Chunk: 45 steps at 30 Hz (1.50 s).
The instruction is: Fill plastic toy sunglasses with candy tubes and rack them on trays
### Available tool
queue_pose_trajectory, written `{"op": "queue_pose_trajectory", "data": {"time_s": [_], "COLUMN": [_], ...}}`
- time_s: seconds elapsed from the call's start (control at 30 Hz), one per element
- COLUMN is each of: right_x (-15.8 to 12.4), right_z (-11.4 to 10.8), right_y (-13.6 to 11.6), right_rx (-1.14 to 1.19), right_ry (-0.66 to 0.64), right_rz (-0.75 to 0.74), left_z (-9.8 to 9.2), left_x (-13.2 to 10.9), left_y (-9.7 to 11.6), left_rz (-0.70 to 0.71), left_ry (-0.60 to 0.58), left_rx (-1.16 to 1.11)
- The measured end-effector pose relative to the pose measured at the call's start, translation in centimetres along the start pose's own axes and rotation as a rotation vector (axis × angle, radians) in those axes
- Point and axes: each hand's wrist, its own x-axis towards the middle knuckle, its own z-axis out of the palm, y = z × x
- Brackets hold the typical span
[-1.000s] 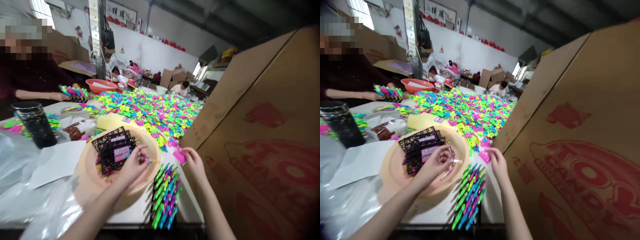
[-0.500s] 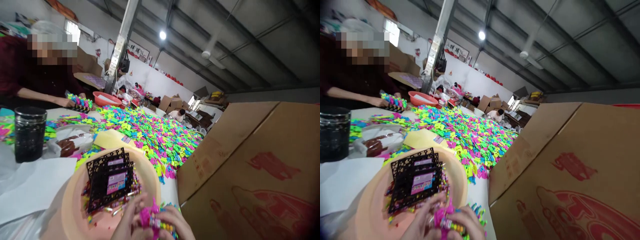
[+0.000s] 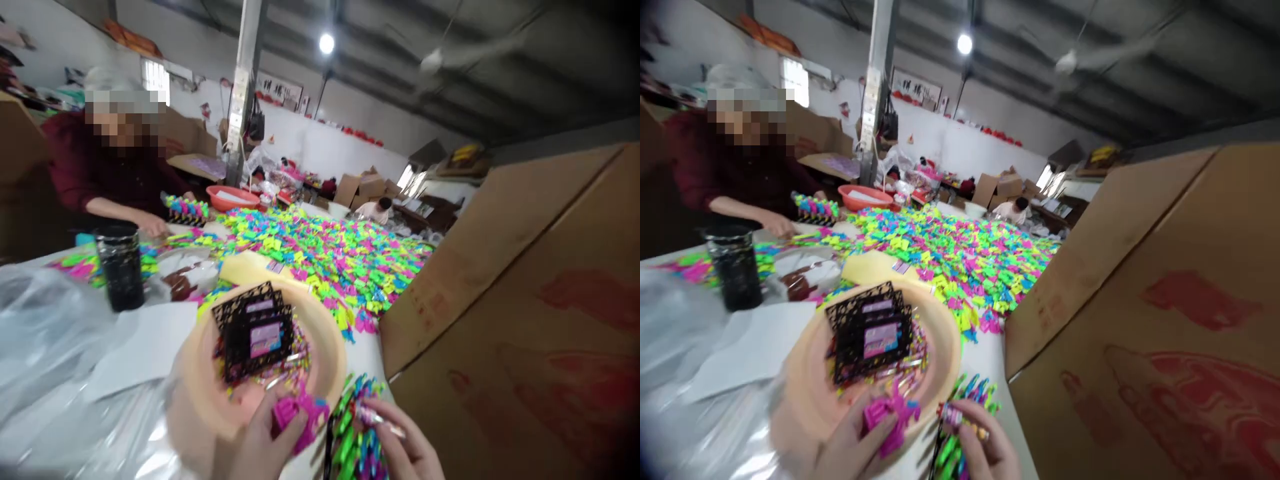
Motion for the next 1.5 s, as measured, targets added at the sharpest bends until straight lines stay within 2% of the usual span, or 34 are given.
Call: {"op": "queue_pose_trajectory", "data": {"time_s": [0.07,0.13,0.33,0.7,0.8,0.9,1.0,1.1,1.2,1.27,1.37,1.43,1.5], "right_x": [-1.3,-2.5,-4.7,-5.4,-5.8,-6.0,-6.0,-6.0,-6.4,-7.0,-8.0,-8.6,-8.9], "right_z": [-0.5,-0.8,-1.1,-2.1,-1.9,-1.1,-0.2,0.6,1.1,1.5,2.0,2.3,2.6], "right_y": [0.4,1.1,1.8,1.8,2.1,2.4,2.6,2.6,2.6,2.3,1.7,1.4,1.3], "right_rx": [0.048,0.101,0.168,0.159,0.187,0.247,0.232,-0.019,-0.249,-0.280,-0.217,-0.134,-0.035], "right_ry": [-0.055,-0.093,-0.156,-0.346,-0.355,-0.337,-0.272,-0.195,-0.289,-0.390,-0.502,-0.523,-0.480], "right_rz": [0.093,0.170,0.361,0.395,0.413,0.422,0.344,0.059,-0.287,-0.398,-0.362,-0.227,-0.040], "left_z": [0.1,0.2,0.8,1.4,1.5,1.5,1.8,2.3,2.6,2.6,2.2,1.8,1.4], "left_x": [-1.0,-1.8,-3.1,-4.3,-4.5,-4.7,-5.0,-5.5,-5.9,-5.9,-5.5,-5.1,-4.9], "left_y": [0.1,0.3,-0.2,-0.6,-0.4,-0.6,-1.0,-1.1,-0.8,-0.4,0.0,0.1,0.0], "left_rz": [0.017,0.009,0.055,0.023,0.000,-0.039,-0.062,-0.128,-0.216,-0.201,-0.142,-0.110,-0.066], "left_ry": [0.028,-0.041,-0.046,-0.080,-0.063,-0.101,-0.106,-0.015,0.045,0.094,0.131,0.103,0.058], "left_rx": [0.043,0.014,-0.017,0.006,-0.026,-0.018,-0.023,-0.164,-0.336,-0.369,-0.328,-0.311,-0.310]}}
